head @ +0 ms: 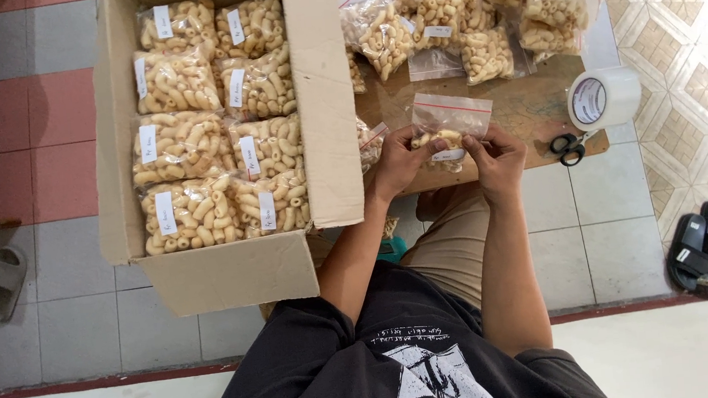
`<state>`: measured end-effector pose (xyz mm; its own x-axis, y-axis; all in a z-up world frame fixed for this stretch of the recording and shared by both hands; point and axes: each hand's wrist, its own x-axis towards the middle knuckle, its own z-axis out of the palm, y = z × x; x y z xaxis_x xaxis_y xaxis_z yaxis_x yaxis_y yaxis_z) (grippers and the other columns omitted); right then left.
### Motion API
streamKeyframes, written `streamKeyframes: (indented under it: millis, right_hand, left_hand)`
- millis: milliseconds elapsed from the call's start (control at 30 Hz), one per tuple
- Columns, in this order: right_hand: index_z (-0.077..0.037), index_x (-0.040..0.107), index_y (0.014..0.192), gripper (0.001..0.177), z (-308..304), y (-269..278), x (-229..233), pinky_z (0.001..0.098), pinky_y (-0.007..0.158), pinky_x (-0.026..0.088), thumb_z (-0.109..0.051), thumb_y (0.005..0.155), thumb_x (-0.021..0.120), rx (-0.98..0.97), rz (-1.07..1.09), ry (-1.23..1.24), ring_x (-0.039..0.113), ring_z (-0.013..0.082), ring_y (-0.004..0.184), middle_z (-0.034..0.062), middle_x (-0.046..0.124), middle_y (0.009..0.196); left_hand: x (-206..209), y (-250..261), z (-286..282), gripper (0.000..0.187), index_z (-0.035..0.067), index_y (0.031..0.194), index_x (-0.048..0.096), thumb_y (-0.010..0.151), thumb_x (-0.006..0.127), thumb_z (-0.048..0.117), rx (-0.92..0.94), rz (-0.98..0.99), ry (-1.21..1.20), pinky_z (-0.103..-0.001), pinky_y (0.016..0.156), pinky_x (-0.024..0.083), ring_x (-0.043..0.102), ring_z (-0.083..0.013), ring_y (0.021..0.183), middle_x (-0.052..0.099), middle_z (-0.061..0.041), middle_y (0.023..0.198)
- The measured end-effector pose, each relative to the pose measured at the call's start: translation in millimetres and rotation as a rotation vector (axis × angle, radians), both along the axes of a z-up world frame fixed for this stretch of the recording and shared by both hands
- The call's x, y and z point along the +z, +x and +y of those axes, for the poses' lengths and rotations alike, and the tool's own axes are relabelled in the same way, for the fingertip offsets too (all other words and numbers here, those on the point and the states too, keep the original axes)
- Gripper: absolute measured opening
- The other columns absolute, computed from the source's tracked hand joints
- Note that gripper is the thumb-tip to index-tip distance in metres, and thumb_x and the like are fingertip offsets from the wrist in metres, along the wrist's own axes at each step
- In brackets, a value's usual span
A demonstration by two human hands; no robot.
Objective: Packing small plastic bags of snacks into a cardboard box in an organized manner.
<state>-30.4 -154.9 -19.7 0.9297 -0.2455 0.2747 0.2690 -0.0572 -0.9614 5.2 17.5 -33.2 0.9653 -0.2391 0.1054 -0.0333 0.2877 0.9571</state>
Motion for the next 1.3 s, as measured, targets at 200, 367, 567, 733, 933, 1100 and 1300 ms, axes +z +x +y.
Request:
streamKeyframes:
  millis: [200,367,567,733,933,1100,1300]
  right_hand:
    - [-0.004,0.076,0.1,0.013,-10.0,5.7,-28.4,0.0267,0.075,0.053,-0.012,0.095,0.085,-0.009,0.05,0.003,0.063,0.0109,0.084,0.0045,0.067,0.085]
    - [-0.003,0.073,0.097,0.017,3.1,-1.9,10.9,0.0275,0.074,0.05,-0.017,0.098,0.083,0.055,0.072,0.022,0.056,0.0098,0.085,0.0032,0.061,0.082]
    - [-0.003,0.073,0.093,0.015,-4.0,2.5,-6.6,0.0272,0.071,0.049,-0.013,0.098,0.083,0.012,0.101,-0.022,0.054,0.0096,0.08,0.0034,0.06,0.077]
    - [-0.005,0.072,0.095,0.015,-9.8,8.8,-17.7,0.0239,0.068,0.046,-0.013,0.099,0.082,-0.056,0.073,0.008,0.053,0.0083,0.078,0.0023,0.06,0.079]
    - [-0.011,0.053,0.125,0.034,-10.8,1.9,12.1,0.0319,0.081,0.043,-0.025,0.101,0.073,-0.311,-0.111,-0.182,0.053,0.0199,0.103,0.0087,0.057,0.115]
    - [-0.001,0.073,0.108,0.028,-0.7,0.1,70.4,0.051,0.098,0.048,-0.027,0.103,0.065,0.095,-0.24,-0.49,0.065,0.0464,0.114,0.0242,0.071,0.119]
    - [-0.013,0.076,0.116,0.017,-11.0,5.1,49.9,0.046,0.093,0.054,-0.02,0.103,0.069,0.172,-0.009,-0.509,0.071,0.0379,0.11,0.0133,0.077,0.11]
  left_hand:
    - [-1.5,-1.1,-4.7,0.022,0.006,0.09,0.074,0.094,0.084,0.026,0.015,0.011,0.04,-0.03,0.069,0.048,0.058,-0.0089,0.076,0.07,-0.007,0.074]
    - [-3.2,-2.5,-6.5,0.018,0.005,0.1,0.076,0.096,0.082,0.021,0.023,0.015,0.021,-0.035,0.079,0.054,0.066,-0.0133,0.085,0.075,-0.014,0.084]
    - [5.0,-6.2,-3.0,0.018,0.005,0.111,0.073,0.099,0.078,0.018,-0.037,0.014,0.003,-0.037,0.083,0.055,0.065,-0.0135,0.088,0.075,-0.013,0.092]
    - [3.4,-4.7,0.5,0.042,0.005,0.123,0.067,0.087,0.088,0.011,-0.145,0.028,-0.076,-0.035,0.089,0.057,0.063,-0.0141,0.098,0.073,-0.009,0.105]
    - [-13.5,2.5,-1.1,0.048,0.004,0.126,0.062,0.088,0.089,0.017,-0.12,0.087,-0.062,-0.037,0.091,0.058,0.064,-0.0171,0.102,0.071,-0.01,0.108]
    - [-29.1,6.2,-10.2,0.05,0.006,0.131,0.062,0.09,0.088,0.017,-0.181,0.081,-0.011,-0.039,0.092,0.059,0.067,-0.02,0.106,0.073,-0.016,0.113]
    - [-9.4,-0.8,-8.5,0.07,0.006,0.141,0.039,0.09,0.085,0.006,-0.148,0.07,-0.149,-0.033,0.088,0.061,0.07,-0.0182,0.101,0.07,-0.016,0.115]
